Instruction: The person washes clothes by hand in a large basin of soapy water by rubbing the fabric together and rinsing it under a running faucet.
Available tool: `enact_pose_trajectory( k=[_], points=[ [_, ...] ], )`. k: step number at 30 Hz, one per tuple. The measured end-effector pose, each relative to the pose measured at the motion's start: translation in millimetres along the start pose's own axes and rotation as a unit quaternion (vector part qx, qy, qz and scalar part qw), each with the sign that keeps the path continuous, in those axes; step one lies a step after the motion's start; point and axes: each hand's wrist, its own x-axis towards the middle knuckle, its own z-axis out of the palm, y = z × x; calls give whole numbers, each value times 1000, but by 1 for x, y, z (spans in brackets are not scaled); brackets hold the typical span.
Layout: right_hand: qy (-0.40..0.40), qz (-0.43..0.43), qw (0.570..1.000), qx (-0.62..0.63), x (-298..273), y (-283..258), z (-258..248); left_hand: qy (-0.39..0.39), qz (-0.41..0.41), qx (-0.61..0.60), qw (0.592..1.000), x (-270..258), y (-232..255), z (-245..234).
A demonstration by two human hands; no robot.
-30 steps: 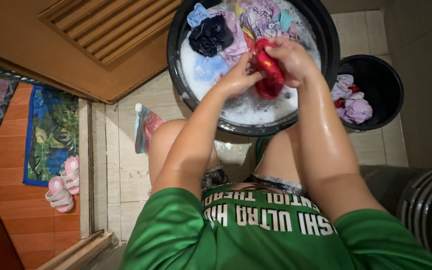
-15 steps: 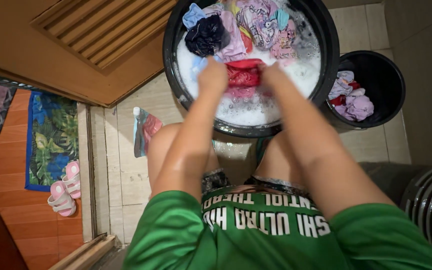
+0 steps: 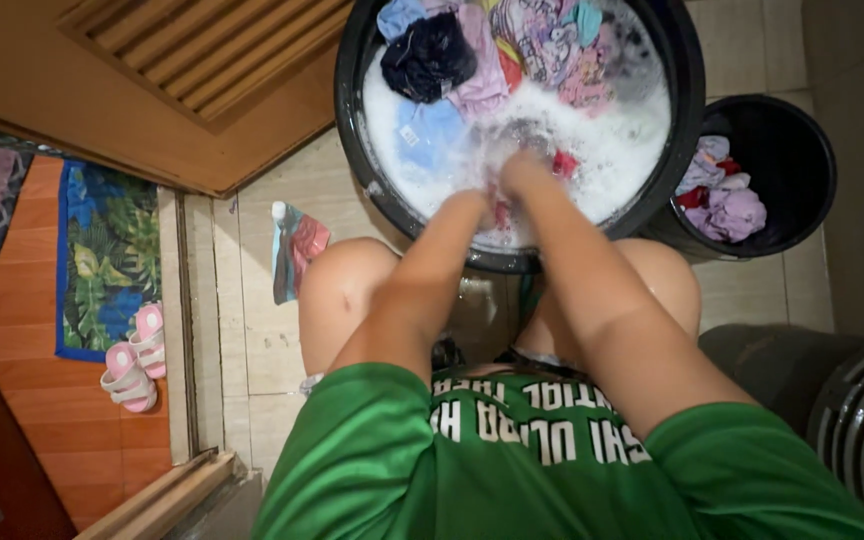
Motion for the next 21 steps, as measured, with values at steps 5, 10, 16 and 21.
enact_pose_trajectory(
  k=[5,10,16,21],
  points=[
    [26,25,999,-8,-10,15,-6,164,58,28,984,-28,26,-67],
    [18,0,1000,15,-47,14,-64,26,-28,255,966,-91,23,-135],
    [176,-145,853,470,-134,24,-201,254,69,-145,954,-181,86,-243],
    [361,-66,875,316,-187,-3,-248,468,225,-188,834,-233,152,-279]
  ],
)
